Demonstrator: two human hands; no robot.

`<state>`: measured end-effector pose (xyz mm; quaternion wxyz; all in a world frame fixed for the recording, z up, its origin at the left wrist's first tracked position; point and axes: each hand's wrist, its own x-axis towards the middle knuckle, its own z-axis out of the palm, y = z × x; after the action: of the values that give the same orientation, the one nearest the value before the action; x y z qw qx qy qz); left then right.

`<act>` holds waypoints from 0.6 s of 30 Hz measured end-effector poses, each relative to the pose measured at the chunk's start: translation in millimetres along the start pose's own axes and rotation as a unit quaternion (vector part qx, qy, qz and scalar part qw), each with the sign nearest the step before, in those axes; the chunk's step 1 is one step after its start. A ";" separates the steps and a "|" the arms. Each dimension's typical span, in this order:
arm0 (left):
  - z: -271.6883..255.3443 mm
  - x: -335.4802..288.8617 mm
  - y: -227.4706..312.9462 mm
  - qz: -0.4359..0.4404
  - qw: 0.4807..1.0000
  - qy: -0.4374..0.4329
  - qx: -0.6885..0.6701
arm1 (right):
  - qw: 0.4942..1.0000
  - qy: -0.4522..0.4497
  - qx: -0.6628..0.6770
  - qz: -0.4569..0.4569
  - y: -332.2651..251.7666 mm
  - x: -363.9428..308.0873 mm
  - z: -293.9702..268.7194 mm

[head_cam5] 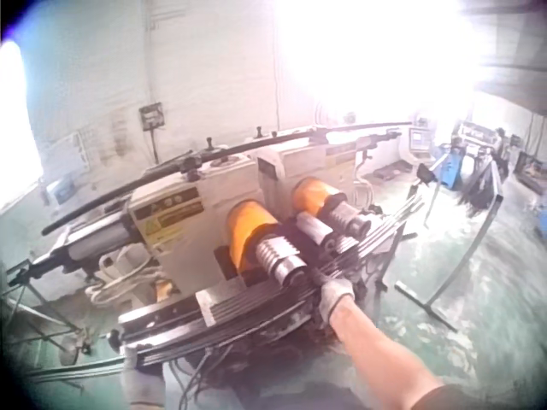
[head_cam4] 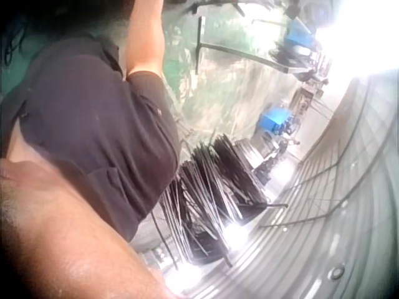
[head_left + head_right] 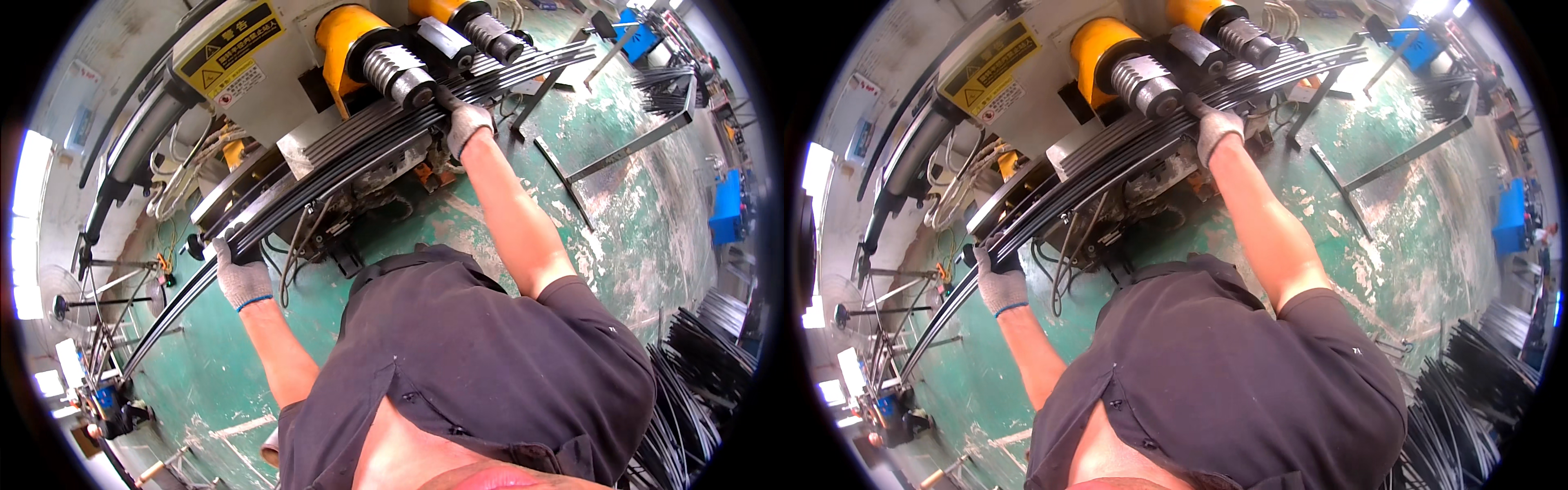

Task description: The person inserts bundles of thin metal strips into a motorized roller machine, guides them through the forming rollers, and then lifts the formed strips from the machine output to place them onto a stack.

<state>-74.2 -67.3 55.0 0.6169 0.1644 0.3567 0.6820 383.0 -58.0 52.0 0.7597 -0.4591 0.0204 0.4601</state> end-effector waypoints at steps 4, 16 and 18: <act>6.2 21.1 -10.8 -0.018 0.999 0.040 0.003 | 0.990 0.027 -0.104 -0.091 18.4 12.0 11.3; 18.7 49.0 -79.4 -0.028 0.983 -0.061 0.170 | 0.737 -0.111 -0.628 -0.223 70.1 130.4 -48.8; 30.3 41.7 -55.9 -0.158 0.984 0.006 -0.078 | 0.823 -0.065 -0.551 -0.120 55.2 99.3 -20.7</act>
<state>-21.3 -19.6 28.4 0.7259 0.0535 0.3272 0.6027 408.6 3.2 -42.4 0.4286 -0.7692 -0.3416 0.3287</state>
